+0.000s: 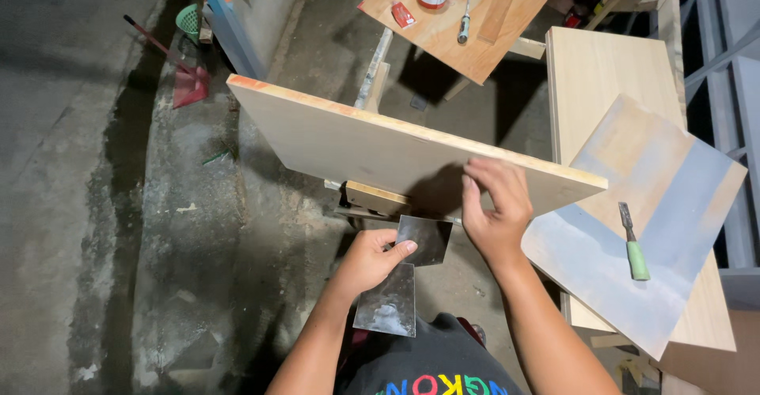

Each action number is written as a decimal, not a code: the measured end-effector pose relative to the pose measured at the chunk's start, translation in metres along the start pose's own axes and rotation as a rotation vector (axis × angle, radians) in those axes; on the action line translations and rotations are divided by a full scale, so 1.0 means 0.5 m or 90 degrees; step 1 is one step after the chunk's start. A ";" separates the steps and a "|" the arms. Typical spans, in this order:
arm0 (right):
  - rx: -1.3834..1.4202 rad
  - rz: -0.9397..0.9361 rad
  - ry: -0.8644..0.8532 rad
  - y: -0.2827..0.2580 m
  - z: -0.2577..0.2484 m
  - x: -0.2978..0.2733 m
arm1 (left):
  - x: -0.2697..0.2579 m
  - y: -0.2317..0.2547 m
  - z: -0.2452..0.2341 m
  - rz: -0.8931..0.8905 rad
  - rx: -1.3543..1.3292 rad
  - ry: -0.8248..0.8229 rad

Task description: The person applies wood glue to the edge of a wooden board using a bottle and then spreads the glue with a small metal plate.

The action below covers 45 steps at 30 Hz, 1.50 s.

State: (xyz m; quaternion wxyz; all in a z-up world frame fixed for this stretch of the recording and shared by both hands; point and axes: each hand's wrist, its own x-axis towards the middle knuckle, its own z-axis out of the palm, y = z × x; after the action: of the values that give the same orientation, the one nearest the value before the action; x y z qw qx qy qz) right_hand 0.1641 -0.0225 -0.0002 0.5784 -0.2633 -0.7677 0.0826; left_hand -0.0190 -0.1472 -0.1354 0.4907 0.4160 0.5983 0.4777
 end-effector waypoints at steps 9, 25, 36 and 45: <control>-0.036 0.233 -0.056 0.093 -0.117 -0.137 | 0.038 -0.034 0.073 0.001 0.054 -0.115; 0.052 0.705 -0.246 0.175 -0.392 -0.206 | 0.086 0.111 0.404 -0.033 0.097 -0.307; 0.056 0.789 -0.169 0.381 -0.586 -0.340 | 0.171 0.033 0.610 -0.230 0.173 -0.179; 0.153 0.928 -0.005 0.533 -0.575 -0.446 | 0.204 -0.122 0.672 -0.210 -0.111 0.028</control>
State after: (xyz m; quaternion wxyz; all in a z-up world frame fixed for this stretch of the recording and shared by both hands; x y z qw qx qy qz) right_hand 0.5570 0.0408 -0.2120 0.3987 -0.6410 -0.3859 0.5303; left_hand 0.2925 -0.0058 -0.2352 0.5837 0.2575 0.6250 0.4498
